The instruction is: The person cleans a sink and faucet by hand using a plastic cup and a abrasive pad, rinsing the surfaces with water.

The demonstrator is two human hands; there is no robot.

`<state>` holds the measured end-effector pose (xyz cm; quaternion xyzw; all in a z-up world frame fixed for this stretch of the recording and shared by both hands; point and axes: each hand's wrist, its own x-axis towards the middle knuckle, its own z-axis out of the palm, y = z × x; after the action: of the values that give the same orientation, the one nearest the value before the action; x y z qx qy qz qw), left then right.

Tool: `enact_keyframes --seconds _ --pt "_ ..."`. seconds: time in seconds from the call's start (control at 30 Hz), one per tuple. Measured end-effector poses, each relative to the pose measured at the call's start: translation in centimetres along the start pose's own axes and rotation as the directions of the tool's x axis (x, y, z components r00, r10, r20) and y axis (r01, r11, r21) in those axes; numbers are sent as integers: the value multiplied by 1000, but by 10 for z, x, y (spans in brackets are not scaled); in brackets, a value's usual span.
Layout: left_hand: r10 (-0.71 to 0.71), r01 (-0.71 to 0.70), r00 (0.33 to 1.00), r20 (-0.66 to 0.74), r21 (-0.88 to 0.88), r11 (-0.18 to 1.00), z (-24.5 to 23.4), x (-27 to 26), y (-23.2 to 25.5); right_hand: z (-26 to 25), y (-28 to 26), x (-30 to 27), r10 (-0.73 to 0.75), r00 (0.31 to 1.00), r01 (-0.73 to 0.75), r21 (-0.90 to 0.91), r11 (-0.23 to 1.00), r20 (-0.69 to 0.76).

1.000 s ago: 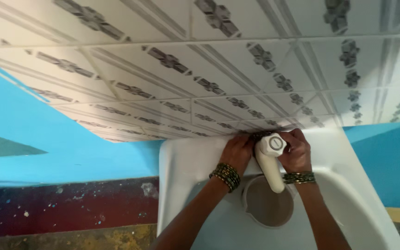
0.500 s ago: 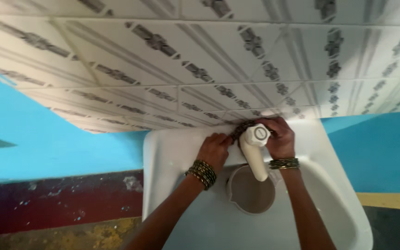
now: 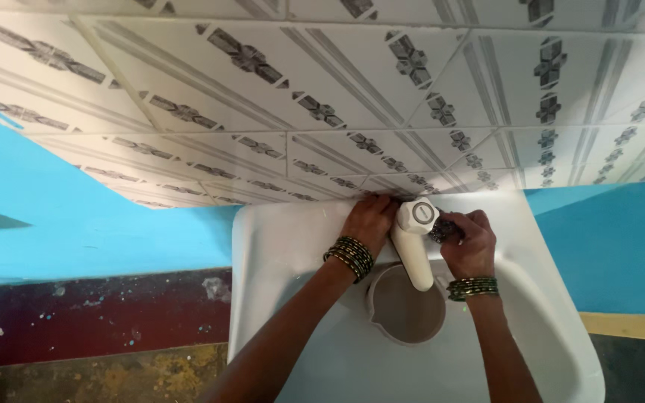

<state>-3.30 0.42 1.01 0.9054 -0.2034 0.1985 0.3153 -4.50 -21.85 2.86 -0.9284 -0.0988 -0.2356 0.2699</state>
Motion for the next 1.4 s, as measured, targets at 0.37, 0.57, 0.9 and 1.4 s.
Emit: enact_keyframes --seconds 0.37,0.57,0.9,1.4 --pt "-15 14 1000 25 35 999 -9 -52 -12 18 -25 37 -49 987 1 302 953 151" --pt "36 -31 996 -79 60 998 4 -15 -11 12 -14 19 -21 993 12 81 997 115" --pt "1 -1 1000 -1 48 999 2 -14 -6 8 -28 13 57 998 -55 -55 997 21" --pt "48 -46 998 -31 66 997 10 -2 -7 8 -12 -7 78 993 -83 49 995 92"
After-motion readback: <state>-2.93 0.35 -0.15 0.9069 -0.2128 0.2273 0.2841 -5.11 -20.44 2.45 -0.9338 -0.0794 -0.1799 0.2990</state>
